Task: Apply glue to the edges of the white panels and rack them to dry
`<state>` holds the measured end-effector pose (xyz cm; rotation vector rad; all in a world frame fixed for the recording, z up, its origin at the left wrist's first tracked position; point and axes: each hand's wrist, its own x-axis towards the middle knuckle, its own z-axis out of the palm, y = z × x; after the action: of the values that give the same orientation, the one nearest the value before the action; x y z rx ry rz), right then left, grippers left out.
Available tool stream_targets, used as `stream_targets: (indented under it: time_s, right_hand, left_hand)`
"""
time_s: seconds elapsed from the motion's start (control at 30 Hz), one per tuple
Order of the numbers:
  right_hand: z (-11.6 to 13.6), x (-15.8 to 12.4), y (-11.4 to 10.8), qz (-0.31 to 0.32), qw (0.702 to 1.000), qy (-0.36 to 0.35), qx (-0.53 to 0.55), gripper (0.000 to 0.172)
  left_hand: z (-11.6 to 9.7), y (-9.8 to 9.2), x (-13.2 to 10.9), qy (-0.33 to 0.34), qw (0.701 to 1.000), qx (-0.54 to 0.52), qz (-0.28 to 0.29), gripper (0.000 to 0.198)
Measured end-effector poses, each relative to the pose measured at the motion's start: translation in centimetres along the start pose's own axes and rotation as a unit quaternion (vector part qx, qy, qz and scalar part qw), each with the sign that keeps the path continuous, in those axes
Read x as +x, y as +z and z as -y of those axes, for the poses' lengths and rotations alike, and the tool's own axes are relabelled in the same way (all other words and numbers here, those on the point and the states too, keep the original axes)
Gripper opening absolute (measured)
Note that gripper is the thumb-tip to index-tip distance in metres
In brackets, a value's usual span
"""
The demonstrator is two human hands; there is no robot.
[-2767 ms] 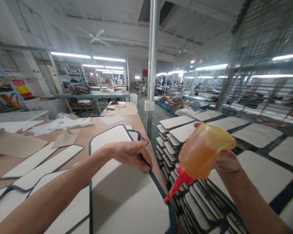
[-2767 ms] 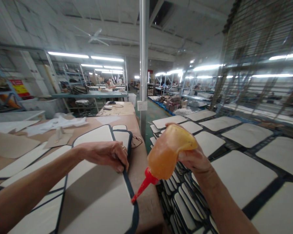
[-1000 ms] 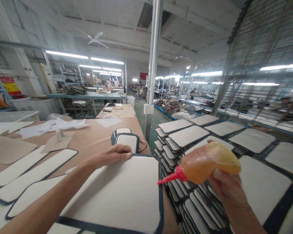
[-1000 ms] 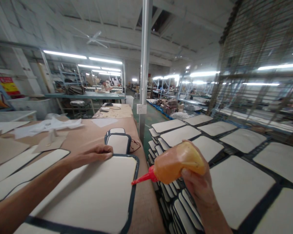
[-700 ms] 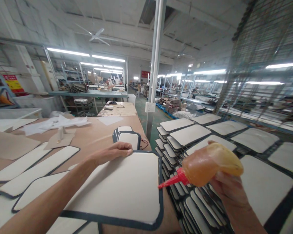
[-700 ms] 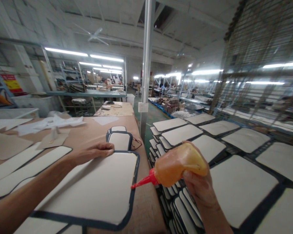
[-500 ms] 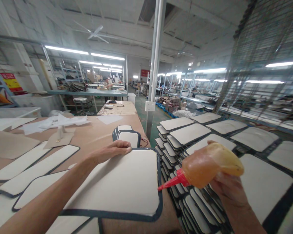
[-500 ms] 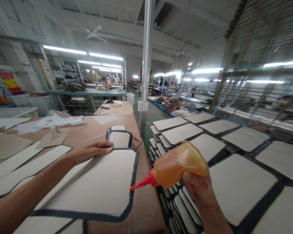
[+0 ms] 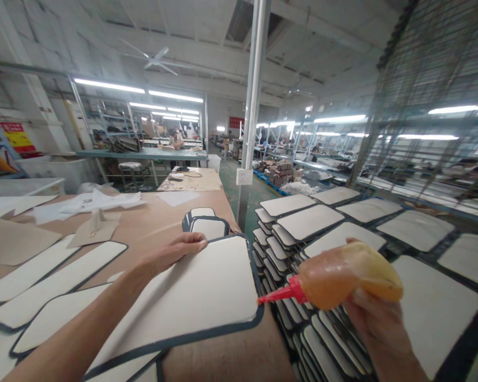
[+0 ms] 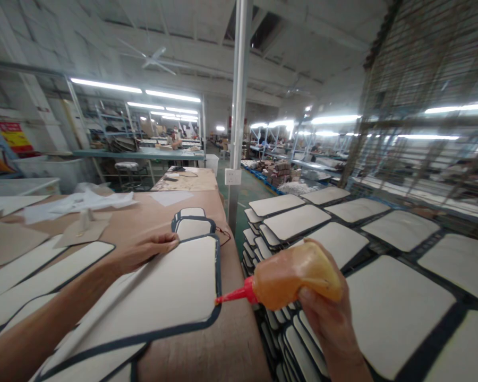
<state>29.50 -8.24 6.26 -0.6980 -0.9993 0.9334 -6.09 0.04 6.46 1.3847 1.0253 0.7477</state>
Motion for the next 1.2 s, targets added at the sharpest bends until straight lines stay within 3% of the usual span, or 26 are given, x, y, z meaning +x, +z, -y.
stream_targets:
  time_s: [0.23, 0.47, 0.67, 0.93, 1.2]
  right_hand:
    - [-1.3, -0.2, -0.7, -0.092, 0.994, -0.053, -0.008, 0.066]
    - [-1.7, -0.4, -0.2, -0.134, 0.985, -0.1, -0.041, 0.063]
    - [-2.1, 0.2, -0.1, -0.168, 0.98, -0.103, -0.043, 0.068]
    - [-2.8, 1.4, 0.4, -0.175, 0.978, -0.104, -0.036, 0.064]
    - [-3.8, 1.9, 0.2, -0.132, 0.987, -0.09, -0.02, 0.062]
  left_hand:
    - [1.3, -0.1, 0.4, -0.008, 0.996, -0.054, -0.065, 0.032]
    - [2.3, 0.8, 0.9, 0.002, 0.989, -0.095, -0.116, 0.035]
    - [3.2, 1.6, 1.2, 0.019, 0.985, -0.122, -0.123, 0.039]
    - [2.9, 3.4, 0.8, 0.001, 0.977, -0.155, -0.144, 0.048]
    - [3.3, 3.7, 0.9, -0.016, 0.974, -0.157, -0.164, 0.05]
